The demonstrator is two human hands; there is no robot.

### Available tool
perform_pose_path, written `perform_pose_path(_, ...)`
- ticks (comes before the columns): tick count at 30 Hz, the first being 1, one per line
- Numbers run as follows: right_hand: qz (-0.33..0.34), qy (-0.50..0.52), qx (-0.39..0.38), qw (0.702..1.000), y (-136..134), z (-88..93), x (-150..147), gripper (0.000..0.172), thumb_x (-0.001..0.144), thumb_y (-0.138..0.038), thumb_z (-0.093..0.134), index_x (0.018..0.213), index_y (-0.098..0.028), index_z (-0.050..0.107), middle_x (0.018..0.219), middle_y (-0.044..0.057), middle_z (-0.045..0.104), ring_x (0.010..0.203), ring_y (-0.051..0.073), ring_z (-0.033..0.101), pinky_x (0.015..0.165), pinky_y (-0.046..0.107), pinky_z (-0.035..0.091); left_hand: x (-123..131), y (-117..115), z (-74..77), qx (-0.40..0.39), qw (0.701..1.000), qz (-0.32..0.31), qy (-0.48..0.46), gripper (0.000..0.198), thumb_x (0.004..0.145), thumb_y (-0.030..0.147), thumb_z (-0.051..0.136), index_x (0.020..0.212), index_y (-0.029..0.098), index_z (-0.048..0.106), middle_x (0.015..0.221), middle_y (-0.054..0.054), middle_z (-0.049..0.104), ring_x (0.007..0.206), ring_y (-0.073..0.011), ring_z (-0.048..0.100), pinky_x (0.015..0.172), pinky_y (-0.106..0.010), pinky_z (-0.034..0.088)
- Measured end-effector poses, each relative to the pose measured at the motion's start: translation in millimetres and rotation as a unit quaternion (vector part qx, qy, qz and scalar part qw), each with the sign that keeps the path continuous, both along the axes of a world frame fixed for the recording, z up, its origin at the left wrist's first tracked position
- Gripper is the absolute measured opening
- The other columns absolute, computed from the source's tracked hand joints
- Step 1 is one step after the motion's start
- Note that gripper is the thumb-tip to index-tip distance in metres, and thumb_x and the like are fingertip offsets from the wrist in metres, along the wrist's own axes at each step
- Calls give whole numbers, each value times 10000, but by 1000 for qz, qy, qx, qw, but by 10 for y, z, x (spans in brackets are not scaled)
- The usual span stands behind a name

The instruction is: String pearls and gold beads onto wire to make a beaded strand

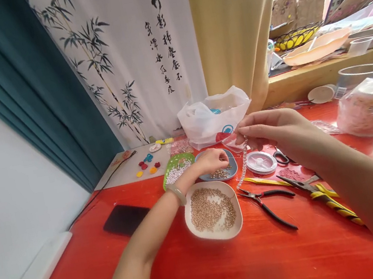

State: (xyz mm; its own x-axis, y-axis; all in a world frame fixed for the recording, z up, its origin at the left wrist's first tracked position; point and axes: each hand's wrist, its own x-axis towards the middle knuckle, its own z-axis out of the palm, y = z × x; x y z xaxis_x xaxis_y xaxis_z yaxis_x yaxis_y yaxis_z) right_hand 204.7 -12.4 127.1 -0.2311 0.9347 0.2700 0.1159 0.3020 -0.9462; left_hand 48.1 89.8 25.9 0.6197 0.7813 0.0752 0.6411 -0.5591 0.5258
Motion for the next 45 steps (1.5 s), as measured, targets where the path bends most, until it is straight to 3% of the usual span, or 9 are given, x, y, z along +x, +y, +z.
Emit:
perform_pose_path(4,-44,72,42,996,-55,37,5,92,718,-256,608,709,-168,632,673,19,619,507,72,484,490,223,415,-203,-110,66,-37,992,54,-107,180,722,242,501,785,92,577,733,-56,608,600,-83,524,568,-207,414)
perform_pose_path(6,-69,96,66,991,-62,27,11,93,717,-268,615,720,-178,638,698,21,628,523,73,495,497,219,425,-328,-216,68,-143,944,91,-283,152,663,231,585,719,90,572,675,-33,582,578,-72,509,574,-212,423)
perform_pose_path(8,-81,98,81,989,-43,-6,5,99,722,-279,614,727,-184,642,710,23,633,537,78,503,500,218,431,-451,-338,54,-206,897,107,-375,152,604,207,648,677,94,576,650,-15,565,579,-67,505,575,-211,426)
perform_pose_path(14,-102,-21,79,991,85,-132,-126,119,721,-277,595,684,-173,639,606,6,603,509,87,490,502,243,424,-700,-636,-1,-322,802,159,-478,196,544,147,719,679,103,584,697,-1,573,592,-53,530,591,-194,436)
perform_pose_path(19,-164,-33,131,977,-13,-105,-173,95,734,-261,575,718,-183,626,596,3,592,513,102,505,499,251,432,-716,-722,-39,-360,751,145,-534,226,582,142,715,773,110,599,732,0,569,586,-44,539,599,-184,453)
perform_pose_path(24,-126,-64,116,983,-158,-245,-169,116,744,-293,557,722,-191,608,652,15,602,555,112,527,516,247,428,-619,-803,-49,-393,718,117,-562,194,603,131,707,758,110,592,708,8,556,619,-49,551,633,-176,473)
perform_pose_path(29,18,-80,-29,996,-165,-676,-281,192,767,-328,512,679,-171,580,578,-1,566,518,102,500,499,237,391,-563,-884,-33,-413,690,103,-585,175,618,148,702,731,109,574,683,7,560,607,-54,552,614,-169,483)
perform_pose_path(33,49,-35,-121,991,-206,-908,-382,191,759,-315,513,654,-164,564,608,8,574,521,98,481,501,230,371,-549,-904,-72,-432,683,93,-582,167,627,169,700,714,90,581,663,0,559,592,-53,550,604,-155,478)
perform_pose_path(45,74,17,-184,980,-337,-1044,-506,208,716,-327,550,589,-164,525,514,-37,471,476,86,411,486,226,315,-508,-946,-134,-460,676,101,-567,164,636,190,695,721,90,597,685,-7,559,597,-55,541,615,-172,463)
